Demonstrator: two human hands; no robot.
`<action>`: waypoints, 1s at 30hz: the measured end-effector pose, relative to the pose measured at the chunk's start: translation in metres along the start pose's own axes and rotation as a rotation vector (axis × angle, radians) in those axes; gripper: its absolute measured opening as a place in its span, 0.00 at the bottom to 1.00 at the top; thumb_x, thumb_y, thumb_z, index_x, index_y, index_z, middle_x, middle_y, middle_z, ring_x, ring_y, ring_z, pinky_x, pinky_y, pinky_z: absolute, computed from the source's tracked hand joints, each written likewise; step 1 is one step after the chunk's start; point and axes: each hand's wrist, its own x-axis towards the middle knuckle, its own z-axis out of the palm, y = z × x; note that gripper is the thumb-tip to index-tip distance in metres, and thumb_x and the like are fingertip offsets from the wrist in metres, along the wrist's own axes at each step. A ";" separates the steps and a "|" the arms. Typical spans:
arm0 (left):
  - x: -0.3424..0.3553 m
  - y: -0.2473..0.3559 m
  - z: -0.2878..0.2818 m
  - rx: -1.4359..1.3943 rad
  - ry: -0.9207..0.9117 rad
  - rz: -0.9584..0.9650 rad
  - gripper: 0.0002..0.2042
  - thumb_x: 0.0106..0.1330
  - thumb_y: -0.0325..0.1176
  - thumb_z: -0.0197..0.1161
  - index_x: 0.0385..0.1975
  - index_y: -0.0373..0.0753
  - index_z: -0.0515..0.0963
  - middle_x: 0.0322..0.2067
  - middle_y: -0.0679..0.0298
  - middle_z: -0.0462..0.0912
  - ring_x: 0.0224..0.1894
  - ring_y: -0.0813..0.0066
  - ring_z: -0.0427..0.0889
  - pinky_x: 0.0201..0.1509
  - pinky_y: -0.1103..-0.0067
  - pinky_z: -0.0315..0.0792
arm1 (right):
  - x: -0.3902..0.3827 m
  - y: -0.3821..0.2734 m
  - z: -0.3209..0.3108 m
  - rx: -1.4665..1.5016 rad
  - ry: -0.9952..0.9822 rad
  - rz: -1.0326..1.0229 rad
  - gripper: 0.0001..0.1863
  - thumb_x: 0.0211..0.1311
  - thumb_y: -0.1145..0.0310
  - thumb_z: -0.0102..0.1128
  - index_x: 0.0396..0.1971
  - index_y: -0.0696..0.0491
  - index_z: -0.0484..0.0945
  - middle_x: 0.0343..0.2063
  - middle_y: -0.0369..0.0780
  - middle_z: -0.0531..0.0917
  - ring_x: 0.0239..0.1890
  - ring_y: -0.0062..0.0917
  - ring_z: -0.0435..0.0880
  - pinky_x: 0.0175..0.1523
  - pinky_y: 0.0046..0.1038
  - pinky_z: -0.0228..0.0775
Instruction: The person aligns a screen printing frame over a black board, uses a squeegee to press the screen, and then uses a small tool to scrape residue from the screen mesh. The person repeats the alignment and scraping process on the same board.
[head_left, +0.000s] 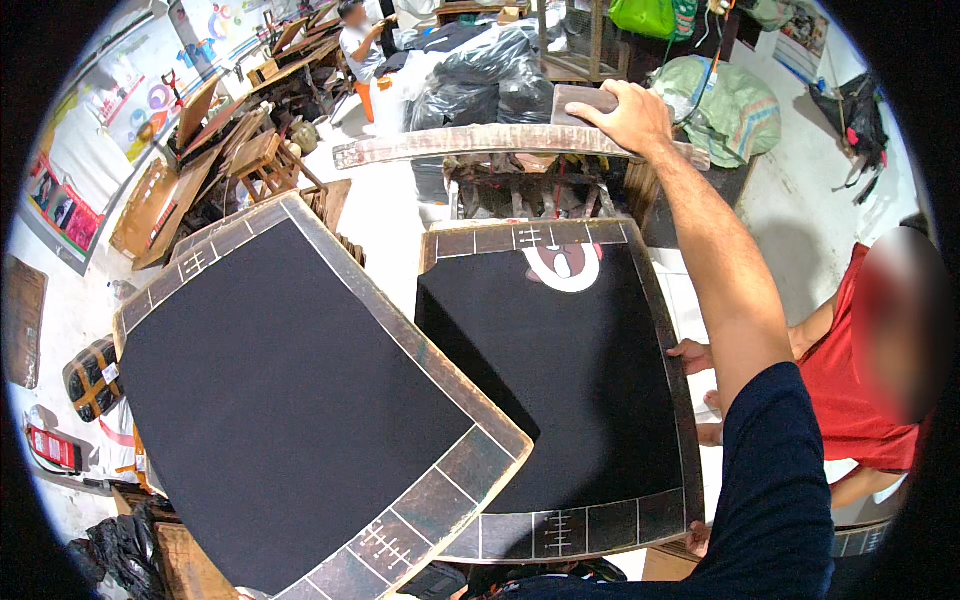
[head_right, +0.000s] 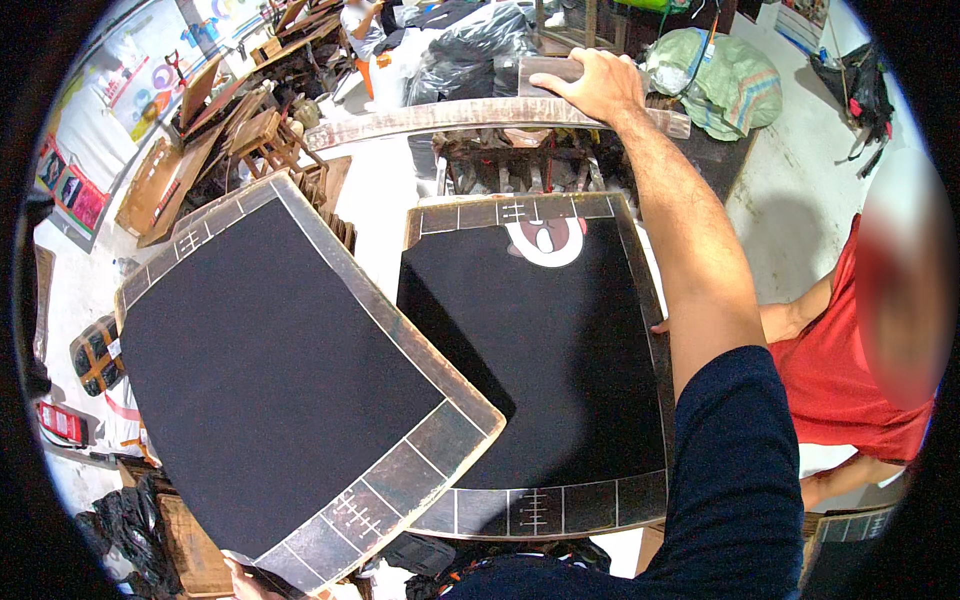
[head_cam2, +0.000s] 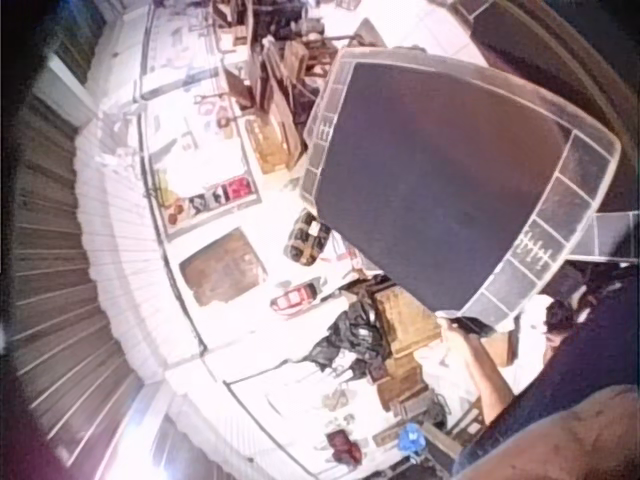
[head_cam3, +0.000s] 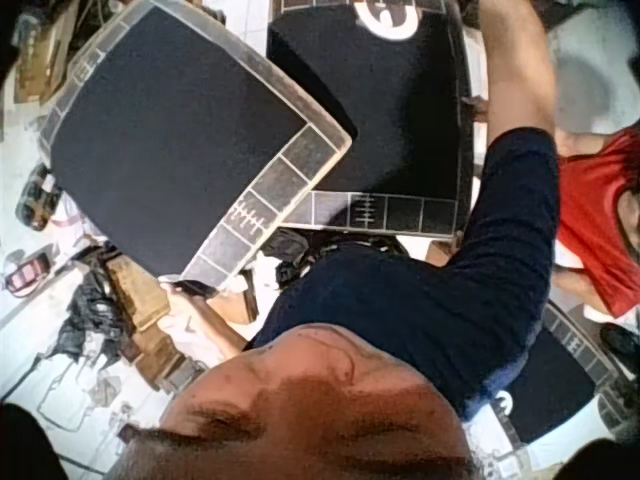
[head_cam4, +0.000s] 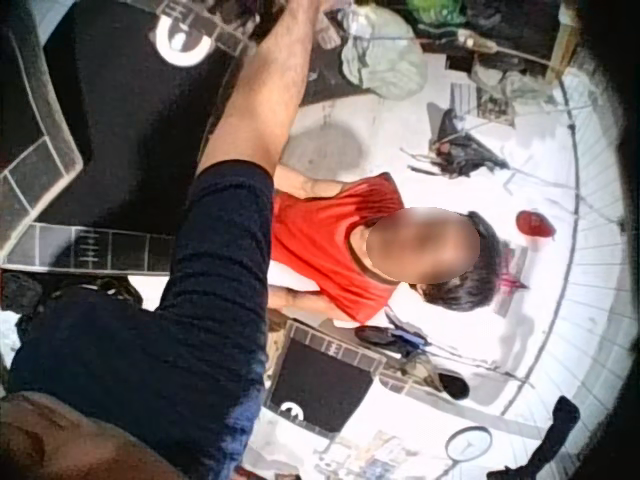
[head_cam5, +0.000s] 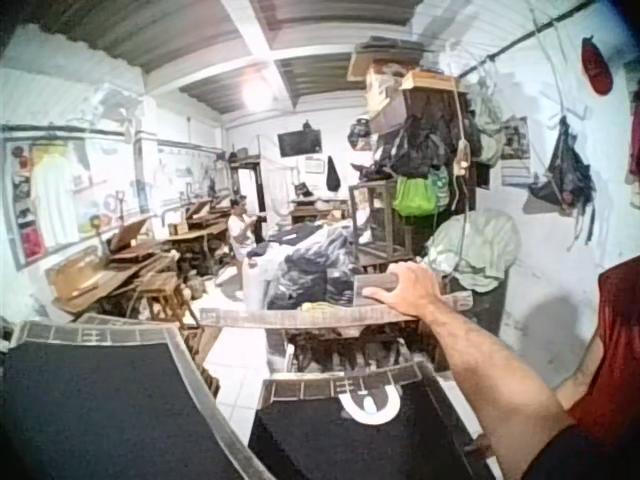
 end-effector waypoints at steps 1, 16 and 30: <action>0.004 0.001 0.003 0.025 0.009 0.015 0.24 0.78 0.51 0.59 0.62 0.38 0.75 0.47 0.63 0.82 0.51 0.65 0.80 0.58 0.67 0.77 | 0.000 -0.001 0.001 0.008 0.020 -0.008 0.51 0.50 0.17 0.62 0.54 0.50 0.87 0.49 0.45 0.90 0.54 0.38 0.88 0.64 0.42 0.73; -0.041 -0.004 0.067 0.080 -0.165 0.168 0.17 0.76 0.41 0.67 0.40 0.28 0.84 0.35 0.61 0.83 0.38 0.69 0.80 0.43 0.71 0.77 | -0.008 -0.009 0.002 -0.037 0.089 -0.037 0.43 0.52 0.22 0.66 0.47 0.50 0.88 0.47 0.44 0.90 0.52 0.41 0.88 0.57 0.43 0.79; -0.038 -0.170 0.186 0.396 -0.715 0.360 0.21 0.81 0.45 0.60 0.28 0.34 0.77 0.26 0.71 0.78 0.30 0.82 0.72 0.35 0.79 0.66 | 0.003 0.004 0.012 -0.005 0.008 -0.015 0.55 0.47 0.13 0.57 0.59 0.48 0.85 0.55 0.45 0.88 0.57 0.39 0.87 0.64 0.42 0.71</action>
